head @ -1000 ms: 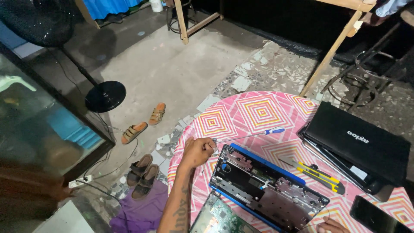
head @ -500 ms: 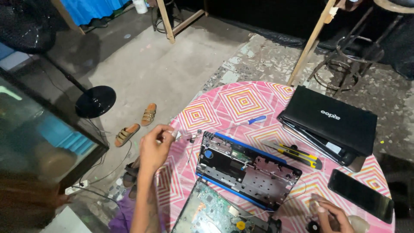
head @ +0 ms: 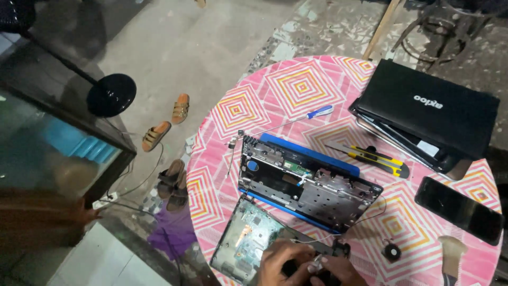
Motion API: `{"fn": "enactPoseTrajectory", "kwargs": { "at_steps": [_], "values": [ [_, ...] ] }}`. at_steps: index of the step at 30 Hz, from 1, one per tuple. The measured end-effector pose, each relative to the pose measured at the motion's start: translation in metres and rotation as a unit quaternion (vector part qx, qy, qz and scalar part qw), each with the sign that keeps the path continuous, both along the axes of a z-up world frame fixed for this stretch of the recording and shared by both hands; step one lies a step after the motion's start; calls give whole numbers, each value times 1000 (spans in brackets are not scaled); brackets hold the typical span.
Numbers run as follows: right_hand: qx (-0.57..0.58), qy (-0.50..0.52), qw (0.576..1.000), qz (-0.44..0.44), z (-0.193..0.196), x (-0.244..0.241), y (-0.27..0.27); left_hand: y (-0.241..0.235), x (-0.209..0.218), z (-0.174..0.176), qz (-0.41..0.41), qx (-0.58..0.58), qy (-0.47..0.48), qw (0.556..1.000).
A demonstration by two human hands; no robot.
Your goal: The person disassembles a blue laptop, removing the motherboard and a small fan. They use a screwdriver to loosen screws on the motherboard and then place the components on a patterned table.
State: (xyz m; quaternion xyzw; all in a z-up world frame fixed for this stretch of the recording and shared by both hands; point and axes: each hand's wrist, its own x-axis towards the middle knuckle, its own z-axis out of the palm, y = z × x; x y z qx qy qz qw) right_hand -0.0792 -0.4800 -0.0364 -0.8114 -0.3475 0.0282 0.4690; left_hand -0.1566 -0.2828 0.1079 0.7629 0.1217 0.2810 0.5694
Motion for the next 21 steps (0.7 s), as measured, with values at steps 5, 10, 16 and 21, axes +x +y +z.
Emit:
{"fn": "enactPoseTrajectory", "kwargs": {
  "at_steps": [5,10,16,21],
  "values": [
    [46,20,985,165,4,27,-8,-2,0,-13,-47,-62,24,997],
    [135,49,986,-87,44,-8,12,4,8,18,-96,52,-12,994],
    [68,205,900,-379,32,-5,-18,20,-43,-28,-237,422,45,874],
    [189,150,929,-281,49,20,-16,29,-60,-44,-341,405,161,833]
  ]
}}
